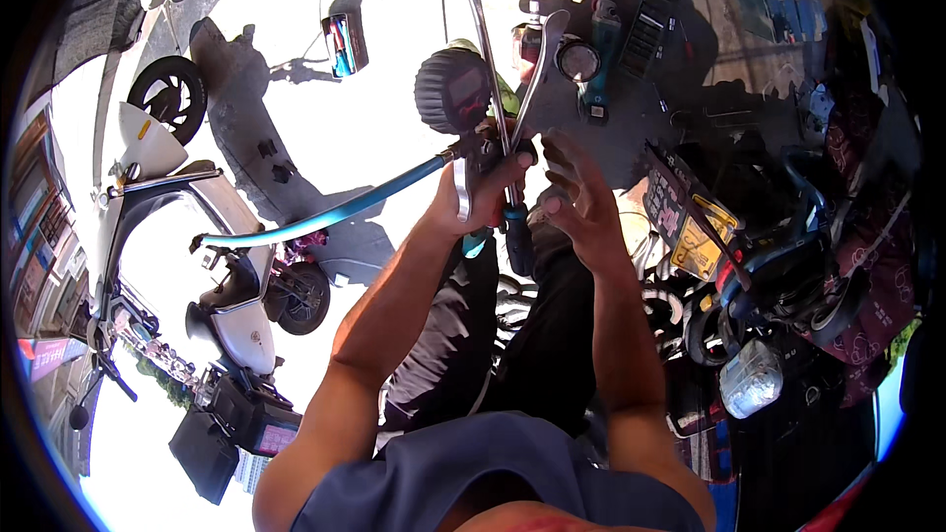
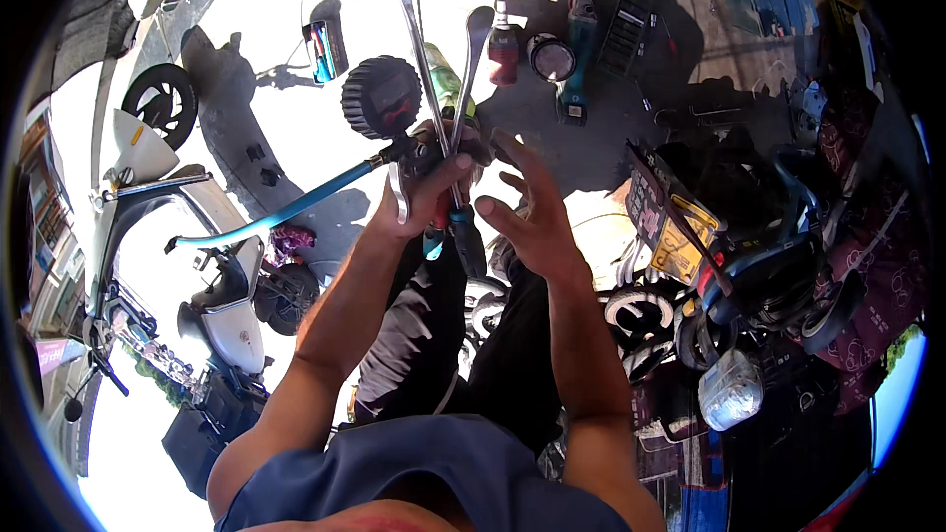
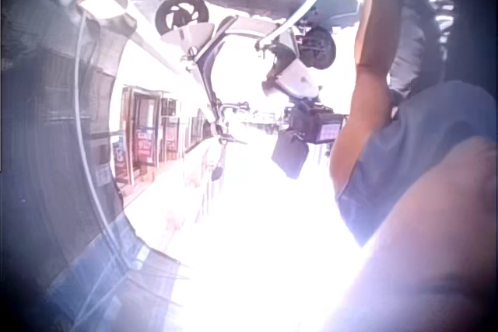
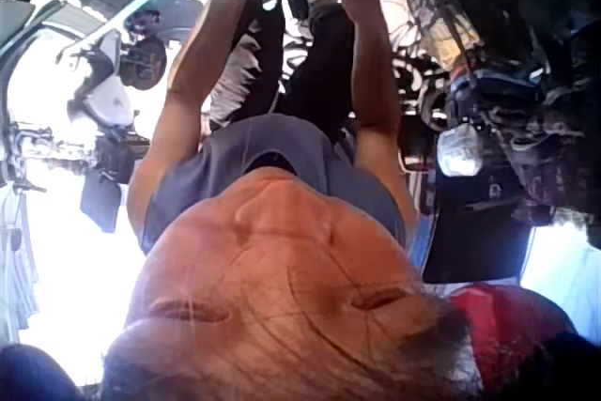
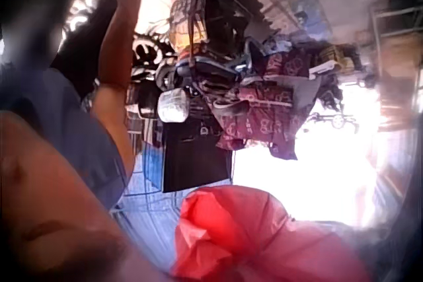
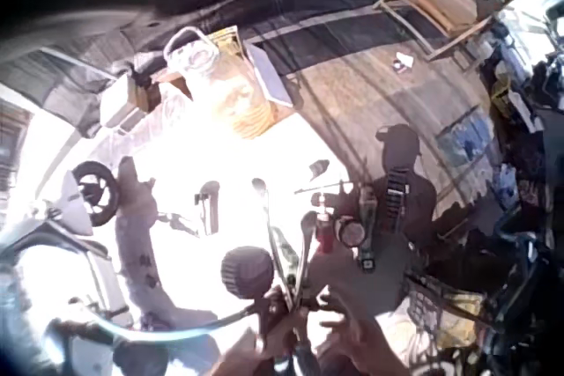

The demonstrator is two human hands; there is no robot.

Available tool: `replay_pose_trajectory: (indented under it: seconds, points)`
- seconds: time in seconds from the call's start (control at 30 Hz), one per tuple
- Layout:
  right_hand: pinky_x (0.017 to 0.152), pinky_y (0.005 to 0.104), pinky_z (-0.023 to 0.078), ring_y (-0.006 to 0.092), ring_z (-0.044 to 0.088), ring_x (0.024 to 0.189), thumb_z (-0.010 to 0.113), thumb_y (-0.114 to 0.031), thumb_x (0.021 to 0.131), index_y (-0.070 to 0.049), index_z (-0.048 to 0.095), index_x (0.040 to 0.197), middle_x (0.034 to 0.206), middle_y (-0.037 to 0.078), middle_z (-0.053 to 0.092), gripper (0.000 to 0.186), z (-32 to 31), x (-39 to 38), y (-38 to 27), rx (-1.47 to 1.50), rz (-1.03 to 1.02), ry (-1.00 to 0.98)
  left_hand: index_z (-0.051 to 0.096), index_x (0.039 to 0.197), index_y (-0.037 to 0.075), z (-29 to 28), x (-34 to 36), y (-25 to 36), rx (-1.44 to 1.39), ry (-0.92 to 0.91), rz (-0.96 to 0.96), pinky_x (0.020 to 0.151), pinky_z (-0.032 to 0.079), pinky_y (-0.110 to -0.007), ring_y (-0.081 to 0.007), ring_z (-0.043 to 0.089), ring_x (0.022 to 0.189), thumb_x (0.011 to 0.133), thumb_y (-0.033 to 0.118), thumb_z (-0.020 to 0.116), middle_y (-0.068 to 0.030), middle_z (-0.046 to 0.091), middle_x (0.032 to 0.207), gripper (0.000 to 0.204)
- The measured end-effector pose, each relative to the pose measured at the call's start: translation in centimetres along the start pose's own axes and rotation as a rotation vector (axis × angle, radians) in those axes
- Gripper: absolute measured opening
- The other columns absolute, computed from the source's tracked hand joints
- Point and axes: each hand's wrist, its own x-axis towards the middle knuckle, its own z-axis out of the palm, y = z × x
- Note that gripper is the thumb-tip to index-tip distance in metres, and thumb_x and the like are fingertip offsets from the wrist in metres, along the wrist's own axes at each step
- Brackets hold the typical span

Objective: The person uses a power tool to remove and install components on the rear assembly of a motorcycle, then handles several hand tools including a pressure gauge.

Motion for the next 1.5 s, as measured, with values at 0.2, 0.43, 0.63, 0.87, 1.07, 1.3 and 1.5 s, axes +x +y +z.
replay_pose_trajectory:
  seconds: [0.2,0.43,0.63,0.87,1.07,1.3,1.5]
  points:
    - [0.082,0.0310,0.051,0.0138,0.062,0.093,0.081,-0.011,0.080,0.001,0.059,0.116,0.101,0.007,0.067,0.044,-3.5,2.5,-8.0,0.287,0.046,0.219,0.061,0.109,-0.001,7.4,2.0,4.9,0.182,-0.264,-0.136,0.058,0.049,-0.026,-0.0116,0.061,0.070,0.089,0.003,0.065,-0.0057,0.063,0.080,0.021]
    - [0.082,0.0303,0.053,0.0158,0.065,0.094,0.079,-0.009,0.083,0.001,0.057,0.119,0.103,0.008,0.067,0.043,-11.9,2.2,-13.0,0.645,0.105,0.195,0.061,0.106,-0.001,18.1,6.2,11.2,0.418,-0.277,-0.163,0.065,0.052,-0.030,-0.0134,0.063,0.075,0.086,0.004,0.065,-0.0063,0.065,0.085,0.020]
    - [0.073,0.0272,0.052,0.0107,0.063,0.086,0.073,-0.006,0.088,-0.002,0.062,0.108,0.093,0.004,0.067,0.023,-19.7,4.1,-10.8,0.666,0.062,0.425,0.064,0.105,0.002,27.7,11.7,13.6,1.029,-0.363,-0.180,0.066,0.053,-0.034,-0.0205,0.066,0.075,0.084,0.014,0.063,-0.0124,0.066,0.086,0.024]
    - [0.052,0.0252,0.034,0.0043,0.044,0.059,0.070,-0.010,0.092,-0.017,0.044,0.074,0.069,-0.006,0.048,0.032,-33.7,11.9,-4.3,0.462,0.099,0.791,0.065,0.106,-0.002,25.1,23.5,9.5,1.090,-0.265,-0.036,0.082,0.051,-0.039,-0.0277,0.066,0.091,0.090,0.037,0.071,-0.0174,0.066,0.097,0.042]
    - [0.048,0.0280,0.037,0.0086,0.053,0.059,0.076,-0.016,0.087,-0.013,0.060,0.093,0.076,-0.004,0.060,0.017,-41.4,21.8,8.6,0.619,0.109,0.727,0.057,0.106,0.000,19.8,35.8,5.7,1.053,-0.343,0.097,0.082,0.050,-0.033,-0.0195,0.061,0.089,0.081,0.024,0.082,-0.0098,0.063,0.095,0.043]
    - [0.057,0.0347,0.048,0.0186,0.060,0.073,0.073,-0.017,0.087,-0.008,0.064,0.103,0.090,0.005,0.066,0.019,-42.2,32.4,22.7,0.442,0.215,0.685,0.055,0.108,-0.004,12.5,49.3,3.3,0.882,-0.249,-0.056,0.083,0.058,-0.034,-0.0235,0.070,0.095,0.086,0.009,0.075,-0.0155,0.068,0.099,0.032]
    - [0.076,0.0432,0.050,0.0259,0.063,0.086,0.073,-0.012,0.084,-0.005,0.061,0.103,0.087,0.009,0.065,0.023,-41.5,36.9,27.3,-0.067,0.082,1.018,0.052,0.098,0.004,11.3,52.1,6.2,0.911,-0.190,0.010,0.069,0.058,-0.036,-0.0233,0.070,0.073,0.092,0.012,0.063,-0.0107,0.068,0.081,0.015]
